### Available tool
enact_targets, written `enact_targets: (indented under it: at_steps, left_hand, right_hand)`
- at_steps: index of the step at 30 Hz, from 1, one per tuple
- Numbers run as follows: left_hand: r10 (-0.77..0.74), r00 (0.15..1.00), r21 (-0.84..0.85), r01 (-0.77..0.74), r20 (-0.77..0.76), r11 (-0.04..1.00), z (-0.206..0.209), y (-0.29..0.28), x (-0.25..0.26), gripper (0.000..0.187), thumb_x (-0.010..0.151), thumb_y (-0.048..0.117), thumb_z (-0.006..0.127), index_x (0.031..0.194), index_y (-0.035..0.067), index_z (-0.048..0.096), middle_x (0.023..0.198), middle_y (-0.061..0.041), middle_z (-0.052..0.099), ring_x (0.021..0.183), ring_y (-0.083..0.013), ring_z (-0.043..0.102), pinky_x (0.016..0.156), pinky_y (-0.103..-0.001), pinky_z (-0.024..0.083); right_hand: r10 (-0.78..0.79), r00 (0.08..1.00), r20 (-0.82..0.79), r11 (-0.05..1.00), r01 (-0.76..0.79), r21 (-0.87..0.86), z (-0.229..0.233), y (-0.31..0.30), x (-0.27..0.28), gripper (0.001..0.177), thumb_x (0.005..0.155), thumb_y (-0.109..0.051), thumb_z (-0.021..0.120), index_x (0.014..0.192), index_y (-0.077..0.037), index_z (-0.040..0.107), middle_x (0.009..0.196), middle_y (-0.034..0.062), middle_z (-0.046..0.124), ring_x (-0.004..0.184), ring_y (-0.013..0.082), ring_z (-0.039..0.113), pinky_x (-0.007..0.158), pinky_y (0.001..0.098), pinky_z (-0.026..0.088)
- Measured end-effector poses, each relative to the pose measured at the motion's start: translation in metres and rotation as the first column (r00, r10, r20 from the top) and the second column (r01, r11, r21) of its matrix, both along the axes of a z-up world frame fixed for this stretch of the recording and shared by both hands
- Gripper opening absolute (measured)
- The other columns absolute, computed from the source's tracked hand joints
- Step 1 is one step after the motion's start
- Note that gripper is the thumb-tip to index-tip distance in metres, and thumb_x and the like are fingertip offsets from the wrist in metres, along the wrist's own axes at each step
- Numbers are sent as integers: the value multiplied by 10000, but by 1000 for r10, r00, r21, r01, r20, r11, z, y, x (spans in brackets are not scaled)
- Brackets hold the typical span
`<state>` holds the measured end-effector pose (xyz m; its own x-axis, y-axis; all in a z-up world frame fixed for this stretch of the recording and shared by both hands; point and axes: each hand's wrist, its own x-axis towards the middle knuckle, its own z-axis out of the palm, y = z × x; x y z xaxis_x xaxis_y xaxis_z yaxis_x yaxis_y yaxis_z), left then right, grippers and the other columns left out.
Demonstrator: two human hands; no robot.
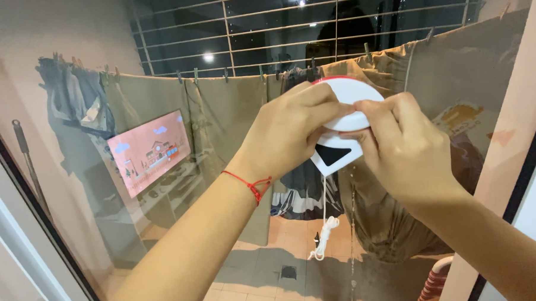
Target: The person uses a handheld magnetic window cleaner to wipe the exterior surface of a sliding glass door. They repeatedly move the tool up and down along the glass, covering different sections of the window.
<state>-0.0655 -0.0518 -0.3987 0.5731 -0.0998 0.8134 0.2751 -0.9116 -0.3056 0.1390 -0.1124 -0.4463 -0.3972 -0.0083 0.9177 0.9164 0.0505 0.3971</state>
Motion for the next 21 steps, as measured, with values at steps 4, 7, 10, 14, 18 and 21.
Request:
enact_targets:
  at_steps: [4,7,10,14,18,21]
  left_hand:
    - [21,999,-11,-22,-32,1000,-14,-1,-1,468,898,-72,622,1280,195,665,1046,16,578,992,-244,591,717,-376,530]
    - [14,1000,-17,-15,-21,1000,-20,-3,-1,400,929,-28,646,1268,184,670,1010,5,554,970,-247,582,717,-381,525]
    - [20,1000,-41,-19,3,999,-25,-4,0,426,911,-66,629,1247,191,677,1006,21,553,954,-231,576,663,-369,513]
    - [23,1000,-65,-23,-10,998,-36,-7,-2,443,878,-98,595,1203,191,683,978,21,532,919,-224,556,597,-372,483]
    - [6,999,-43,-8,-48,999,-63,-5,-8,452,884,-70,613,1263,172,666,1076,0,592,1080,-271,625,804,-393,563]
    - [60,995,-83,-66,-80,994,-84,-6,-9,443,931,-29,603,1308,197,660,1050,10,585,1086,-256,621,699,-411,550]
  right_hand:
    - [-11,1000,-25,998,10,-62,-14,-5,-1,260,989,-31,689,1239,-104,700,1016,87,575,786,219,637,563,310,479]
    - [6,1000,-13,997,-7,-76,-18,-7,-2,256,997,-16,680,1244,-76,707,1025,106,577,780,235,619,573,324,487]
    - [15,1000,-11,998,-16,-59,-23,-5,-1,288,984,38,675,1250,-61,724,1029,102,565,766,218,594,542,308,462]
    - [-18,1000,-5,994,18,-105,-37,-6,2,320,983,0,696,1292,-81,710,1044,104,550,793,226,620,529,324,483]
    - [-8,997,77,988,20,-154,-51,-22,-5,202,1028,-37,656,1228,-44,687,1014,127,562,784,229,629,566,295,511]
    - [-17,997,80,989,29,-148,-67,-24,-9,169,1027,-15,675,1189,-62,680,954,83,545,765,197,630,493,270,466]
